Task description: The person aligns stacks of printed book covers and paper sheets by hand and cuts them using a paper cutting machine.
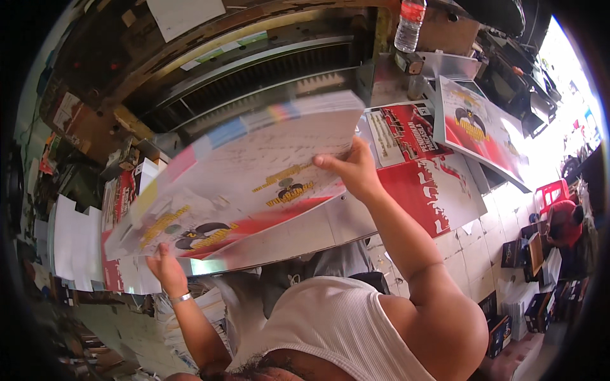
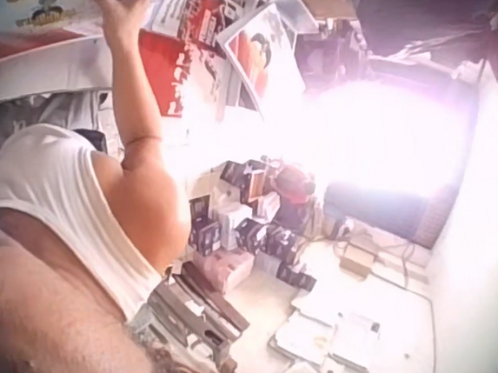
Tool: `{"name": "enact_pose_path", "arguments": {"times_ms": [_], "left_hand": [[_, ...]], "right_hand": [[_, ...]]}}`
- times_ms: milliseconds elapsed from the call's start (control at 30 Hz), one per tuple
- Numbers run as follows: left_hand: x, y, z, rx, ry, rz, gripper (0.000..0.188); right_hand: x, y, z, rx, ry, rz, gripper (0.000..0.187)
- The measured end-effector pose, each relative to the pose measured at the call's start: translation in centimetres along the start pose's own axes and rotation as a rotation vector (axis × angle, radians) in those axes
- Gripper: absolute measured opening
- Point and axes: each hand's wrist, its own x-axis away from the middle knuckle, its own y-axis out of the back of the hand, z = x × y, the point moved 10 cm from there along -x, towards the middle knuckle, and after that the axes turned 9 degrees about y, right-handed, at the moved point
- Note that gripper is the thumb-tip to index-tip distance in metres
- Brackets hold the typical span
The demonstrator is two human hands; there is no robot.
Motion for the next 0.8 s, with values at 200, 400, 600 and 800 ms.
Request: {"name": "enact_pose_path", "arguments": {"times_ms": [200, 400, 600, 800], "left_hand": [[-1.4, 2.9, 0.4, 0.018, -0.061, 0.016, 0.052], [0.4, -3.1, -15.1, -0.141, -0.512, 0.040, 0.066], [2.0, -4.9, -18.2, -0.643, -0.574, -0.124, 0.074], [7.8, -17.2, -23.1, -1.298, -1.090, -0.012, 0.055]], "right_hand": [[-0.2, -1.2, -1.6, -0.094, -0.013, 0.063, 0.046], [0.1, -1.1, -1.9, -0.128, -0.006, 0.124, 0.044], [0.5, -0.7, -0.8, -0.113, 0.038, 0.112, 0.042], [0.2, -0.6, -0.4, -0.075, -0.008, 0.060, 0.042]]}}
